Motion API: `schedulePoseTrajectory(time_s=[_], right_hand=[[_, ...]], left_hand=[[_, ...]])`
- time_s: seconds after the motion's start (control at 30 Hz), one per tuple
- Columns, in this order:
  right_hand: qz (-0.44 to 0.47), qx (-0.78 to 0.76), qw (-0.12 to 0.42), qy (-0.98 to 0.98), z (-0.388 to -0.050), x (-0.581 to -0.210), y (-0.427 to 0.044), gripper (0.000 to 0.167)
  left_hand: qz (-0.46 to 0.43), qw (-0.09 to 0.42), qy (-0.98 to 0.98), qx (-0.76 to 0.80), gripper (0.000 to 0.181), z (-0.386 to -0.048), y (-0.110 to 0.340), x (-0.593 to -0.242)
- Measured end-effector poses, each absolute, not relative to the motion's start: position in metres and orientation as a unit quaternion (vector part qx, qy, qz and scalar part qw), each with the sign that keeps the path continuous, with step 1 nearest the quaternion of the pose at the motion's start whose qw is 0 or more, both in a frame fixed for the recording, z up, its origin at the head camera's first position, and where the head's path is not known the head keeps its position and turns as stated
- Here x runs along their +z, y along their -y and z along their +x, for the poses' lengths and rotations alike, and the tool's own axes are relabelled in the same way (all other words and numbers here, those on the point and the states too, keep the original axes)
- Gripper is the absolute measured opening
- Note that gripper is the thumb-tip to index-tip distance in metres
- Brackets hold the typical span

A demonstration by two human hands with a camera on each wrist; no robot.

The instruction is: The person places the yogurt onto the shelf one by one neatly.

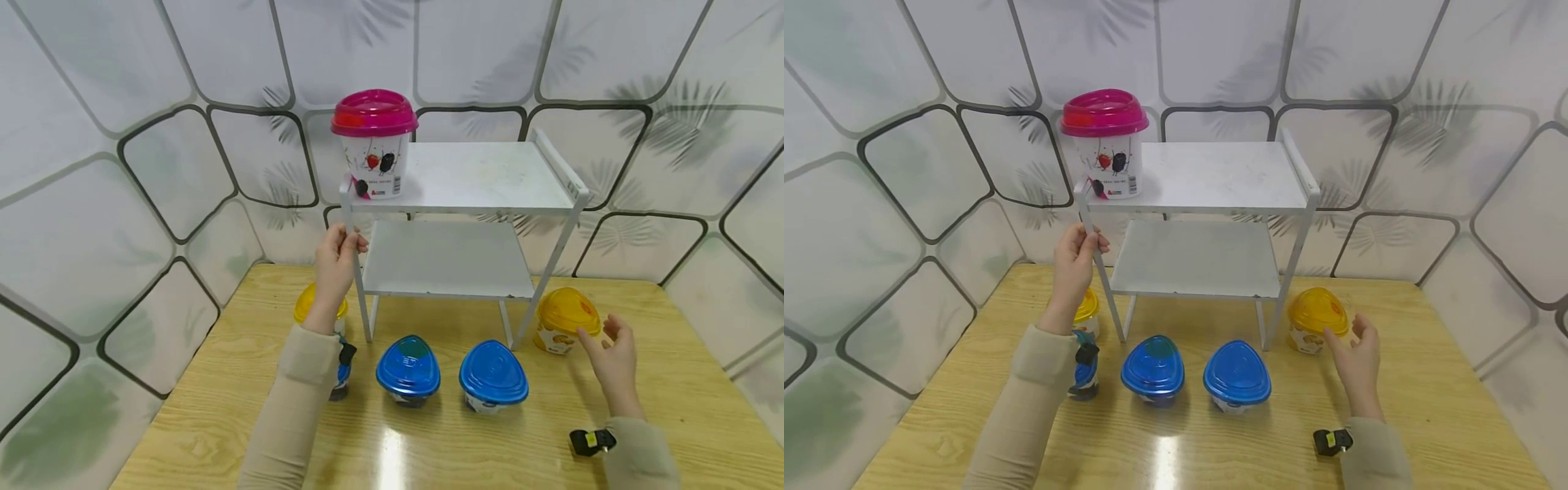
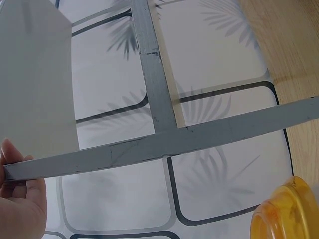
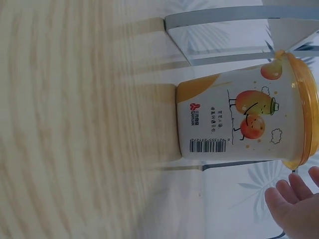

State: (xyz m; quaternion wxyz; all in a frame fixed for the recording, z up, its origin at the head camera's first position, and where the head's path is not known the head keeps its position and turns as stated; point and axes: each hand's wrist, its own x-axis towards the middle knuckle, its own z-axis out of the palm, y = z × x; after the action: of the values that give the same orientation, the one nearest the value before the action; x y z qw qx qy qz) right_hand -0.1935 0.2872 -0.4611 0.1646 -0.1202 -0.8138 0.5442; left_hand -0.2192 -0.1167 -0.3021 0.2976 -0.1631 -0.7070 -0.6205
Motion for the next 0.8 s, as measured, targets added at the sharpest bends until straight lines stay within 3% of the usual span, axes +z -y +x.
schedulePoseTrajectory(time_s=[0.53,0.8], right_hand=[[-0.068,0.555,0.05,0.828,-0.193,-0.467,-0.292,0.089],[-0.065,0.566,0.049,0.82,-0.198,-0.476,-0.294,0.089]], left_hand=[[-0.167,0.3,0.702,-0.624,0.012,-0.22,0.117,-0.302],[-0.163,0.296,0.706,-0.622,0.011,-0.219,0.116,-0.302]])
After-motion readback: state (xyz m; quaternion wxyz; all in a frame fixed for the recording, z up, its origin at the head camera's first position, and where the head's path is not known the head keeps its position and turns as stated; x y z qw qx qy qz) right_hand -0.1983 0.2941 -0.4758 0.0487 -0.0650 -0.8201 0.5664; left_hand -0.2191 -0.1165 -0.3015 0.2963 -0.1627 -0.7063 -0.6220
